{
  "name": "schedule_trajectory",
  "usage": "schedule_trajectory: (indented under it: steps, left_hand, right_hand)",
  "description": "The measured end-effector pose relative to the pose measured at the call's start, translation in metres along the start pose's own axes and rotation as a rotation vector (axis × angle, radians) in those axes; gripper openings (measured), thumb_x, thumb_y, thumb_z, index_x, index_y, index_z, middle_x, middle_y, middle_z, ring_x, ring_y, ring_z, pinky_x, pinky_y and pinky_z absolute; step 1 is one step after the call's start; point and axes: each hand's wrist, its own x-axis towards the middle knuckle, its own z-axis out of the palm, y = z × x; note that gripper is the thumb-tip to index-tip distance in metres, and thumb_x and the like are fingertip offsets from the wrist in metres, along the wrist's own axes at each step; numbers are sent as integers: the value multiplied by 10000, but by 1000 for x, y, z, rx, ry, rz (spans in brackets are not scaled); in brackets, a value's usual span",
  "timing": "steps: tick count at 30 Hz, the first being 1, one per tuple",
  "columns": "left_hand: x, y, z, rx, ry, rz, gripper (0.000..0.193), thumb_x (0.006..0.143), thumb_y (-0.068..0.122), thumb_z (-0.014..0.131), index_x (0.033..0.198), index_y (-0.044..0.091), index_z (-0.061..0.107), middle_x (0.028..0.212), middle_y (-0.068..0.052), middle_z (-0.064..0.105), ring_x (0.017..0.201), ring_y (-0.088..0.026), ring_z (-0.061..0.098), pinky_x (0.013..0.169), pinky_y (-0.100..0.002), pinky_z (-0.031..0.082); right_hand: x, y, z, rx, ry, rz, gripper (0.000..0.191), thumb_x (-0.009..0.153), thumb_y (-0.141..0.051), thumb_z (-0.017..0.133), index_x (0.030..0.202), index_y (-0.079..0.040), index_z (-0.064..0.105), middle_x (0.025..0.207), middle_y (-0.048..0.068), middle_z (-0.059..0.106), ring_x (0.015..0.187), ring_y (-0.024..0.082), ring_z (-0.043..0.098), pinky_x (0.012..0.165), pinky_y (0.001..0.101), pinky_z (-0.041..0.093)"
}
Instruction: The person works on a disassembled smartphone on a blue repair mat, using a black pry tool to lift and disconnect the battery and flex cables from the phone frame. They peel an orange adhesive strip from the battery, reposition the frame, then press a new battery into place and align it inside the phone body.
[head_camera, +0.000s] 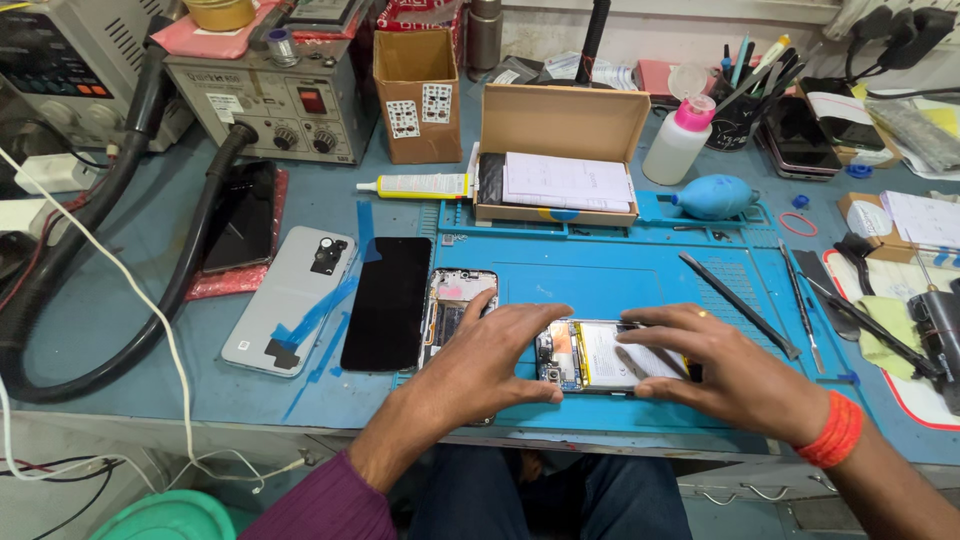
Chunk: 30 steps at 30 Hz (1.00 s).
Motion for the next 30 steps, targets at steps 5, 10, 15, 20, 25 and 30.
schedule_trajectory:
  steps: [5, 10, 15, 20, 25, 30]
  left_hand:
    - [-1, 0, -1, 8, 11, 23, 925, 698, 437, 872, 1481, 127, 489, 1440, -134, 595, 1411, -282, 481, 1216, -626, 118]
    - [-1, 0, -2, 3, 3, 12, 928, 698, 445, 872, 1481, 129, 484, 1437, -133, 591, 1414, -281, 472, 1214, -626, 107]
    - [-1, 0, -1, 5, 0, -2, 928, 700, 453, 865, 1482, 133, 481, 1438, -130, 588, 1414, -276, 470, 1215, -627, 100]
    - [-1, 0, -1, 2, 5, 10, 926, 699, 461, 862, 1480, 134, 489, 1437, -127, 595, 1413, -275, 479, 1219, -624, 109]
    - [-1, 2, -3, 3, 18, 37, 880, 709, 441, 862, 1463, 148, 515, 1403, -118, 621, 1395, -277, 501, 1221, -625, 112]
    - [-1, 4, -6, 10, -16, 13, 792, 712, 403, 864, 1404, 163, 563, 1332, -91, 647, 1364, -263, 514, 1218, -622, 113]
  right_hand:
    - [8, -11, 8, -90, 51, -72, 474, 800, -318, 784, 1261, -217, 744, 1343, 67, 650, 1184, 305, 588, 953, 424, 513]
    - [11, -13, 5, -96, 25, -43, 475, 804, -318, 771, 1269, -225, 746, 1382, 57, 650, 1178, 299, 589, 954, 432, 508]
    - [12, -14, 1, -114, -5, -22, 487, 805, -338, 769, 1278, -223, 736, 1373, 56, 654, 1175, 299, 591, 967, 440, 493]
    - [15, -15, -2, -81, -26, -8, 511, 774, -302, 783, 1279, -234, 748, 1363, 58, 657, 1139, 293, 601, 936, 436, 492]
    - [12, -19, -8, -125, -75, 64, 500, 785, -256, 795, 1282, -299, 757, 1250, 36, 664, 1064, 268, 603, 903, 418, 492]
    - [14, -24, -8, -145, -135, 129, 484, 803, -224, 782, 1274, -333, 762, 1250, 32, 651, 1064, 250, 608, 916, 397, 485]
